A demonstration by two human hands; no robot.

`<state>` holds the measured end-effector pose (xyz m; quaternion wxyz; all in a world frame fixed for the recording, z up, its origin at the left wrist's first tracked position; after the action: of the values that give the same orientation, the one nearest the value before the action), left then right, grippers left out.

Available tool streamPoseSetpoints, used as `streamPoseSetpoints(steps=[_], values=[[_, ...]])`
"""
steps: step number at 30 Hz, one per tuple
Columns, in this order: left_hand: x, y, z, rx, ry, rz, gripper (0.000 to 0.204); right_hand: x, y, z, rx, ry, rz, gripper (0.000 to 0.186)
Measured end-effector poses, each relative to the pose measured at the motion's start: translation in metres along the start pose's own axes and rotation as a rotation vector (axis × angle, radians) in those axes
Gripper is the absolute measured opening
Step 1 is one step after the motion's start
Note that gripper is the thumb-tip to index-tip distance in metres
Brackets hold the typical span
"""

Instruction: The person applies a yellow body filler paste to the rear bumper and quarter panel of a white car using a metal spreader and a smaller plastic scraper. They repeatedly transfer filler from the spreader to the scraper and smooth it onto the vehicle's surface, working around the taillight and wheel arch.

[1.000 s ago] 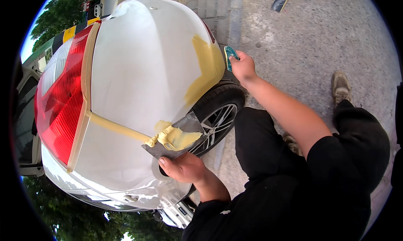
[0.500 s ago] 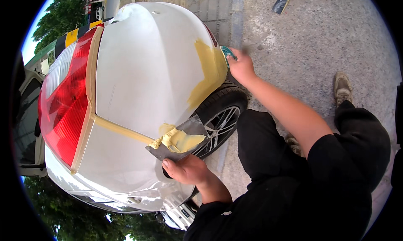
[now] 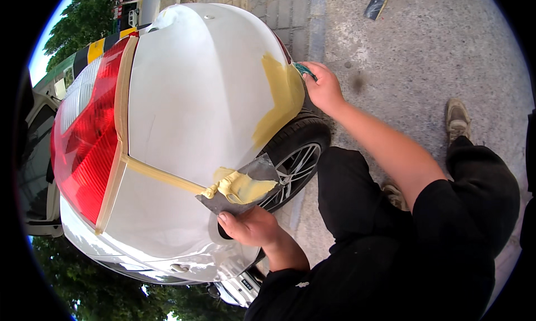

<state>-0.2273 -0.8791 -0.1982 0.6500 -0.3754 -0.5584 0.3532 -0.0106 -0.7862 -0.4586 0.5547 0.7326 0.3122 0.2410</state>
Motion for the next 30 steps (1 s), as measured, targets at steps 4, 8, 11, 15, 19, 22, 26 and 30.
streamPoseSetpoints(steps=[4,8,11,15,19,22,26,30], values=[[0.0,0.002,0.0,0.0,0.031,-0.004,0.042,-0.009,0.009,-0.007,-0.02,0.086,0.038,0.027],[0.0,0.005,0.003,-0.011,0.042,-0.005,0.041,-0.036,0.003,-0.012,-0.063,0.176,0.163,0.028],[0.0,0.006,0.003,-0.016,0.03,-0.008,0.041,-0.027,0.002,-0.003,-0.037,0.156,0.136,0.028],[0.001,0.006,0.003,-0.023,0.026,0.004,0.042,0.002,0.003,0.0,0.004,0.068,0.142,0.029],[0.0,0.004,0.004,-0.013,0.008,0.006,0.042,-0.021,-0.007,-0.014,0.017,0.089,0.203,0.034],[-0.002,0.008,0.01,-0.024,-0.007,0.015,0.042,-0.054,-0.002,-0.016,-0.037,0.156,0.247,0.037],[-0.001,0.013,0.008,-0.008,0.001,0.034,0.042,-0.07,-0.009,-0.012,-0.069,0.296,0.286,0.037],[0.002,0.012,0.004,-0.012,0.046,0.02,0.043,-0.044,-0.015,0.001,-0.077,0.208,0.229,0.036]])
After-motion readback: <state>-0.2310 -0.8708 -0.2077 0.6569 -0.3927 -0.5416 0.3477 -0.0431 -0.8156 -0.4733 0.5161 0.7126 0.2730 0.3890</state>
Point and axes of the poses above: each hand's wrist, its own x-axis towards the middle knuckle, its own z-axis out of the back of the hand, y = z × x, the point moved 6 cm from there along x, towards the middle knuckle, and after that the axes turned 6 degrees about y, right-handed, at the moved point
